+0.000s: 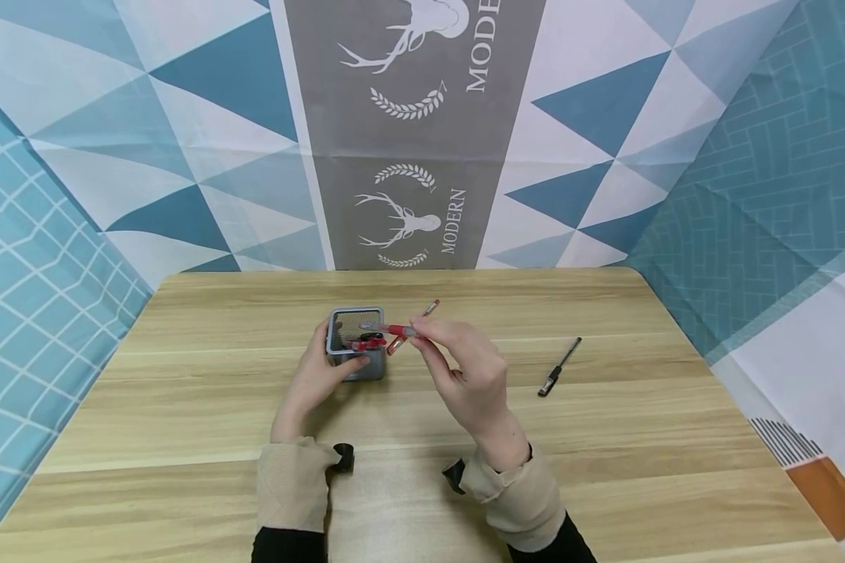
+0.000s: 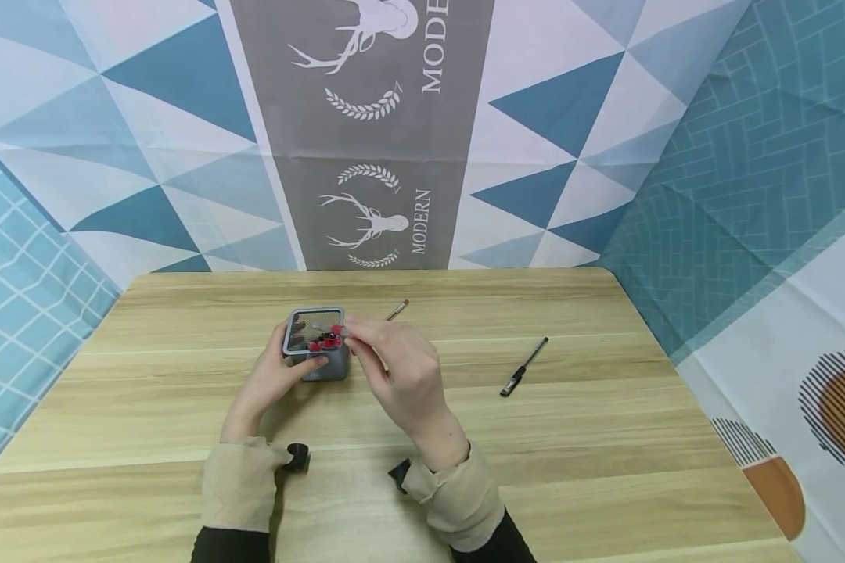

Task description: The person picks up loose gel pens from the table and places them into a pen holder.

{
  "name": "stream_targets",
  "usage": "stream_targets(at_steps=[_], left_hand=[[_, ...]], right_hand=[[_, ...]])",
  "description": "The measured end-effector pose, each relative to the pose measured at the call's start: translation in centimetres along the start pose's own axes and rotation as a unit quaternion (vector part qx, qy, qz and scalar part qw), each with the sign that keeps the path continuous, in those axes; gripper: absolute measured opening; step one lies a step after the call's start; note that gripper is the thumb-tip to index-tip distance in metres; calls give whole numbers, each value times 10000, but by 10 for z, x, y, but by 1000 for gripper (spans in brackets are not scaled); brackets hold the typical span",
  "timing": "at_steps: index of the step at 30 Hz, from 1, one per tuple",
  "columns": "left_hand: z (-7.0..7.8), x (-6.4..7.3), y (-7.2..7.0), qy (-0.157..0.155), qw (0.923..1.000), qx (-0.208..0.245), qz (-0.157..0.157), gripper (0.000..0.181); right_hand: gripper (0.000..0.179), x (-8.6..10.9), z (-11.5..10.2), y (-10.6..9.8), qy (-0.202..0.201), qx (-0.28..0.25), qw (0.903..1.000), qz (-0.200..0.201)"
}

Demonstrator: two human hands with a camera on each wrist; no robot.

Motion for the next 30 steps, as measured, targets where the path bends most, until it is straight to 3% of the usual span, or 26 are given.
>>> stream_targets(at_steps=[8,15,30], left_hand=[[-2,0,-1,54,9999,87,-11,96],[0,0,-1,91,9999,76,21,96],[2,1,-1,145,9999,12,7,94]], right_hand=[[13,-1,-7,3,-197,-162,9997,-49],[14,1,-15,13,-443,-331,9975,-440],[14,6,-25,24,-875,-80,9930,-791]])
Point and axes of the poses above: each hand's wrist, its own x-axis away from the middle knuckle, its own y-axis out of the palm, z = x × y, the point moved 8 cm from there along -x, towards the middle knuckle, and after that the axes turned 12 degrees about x, right-handed, at the moved point
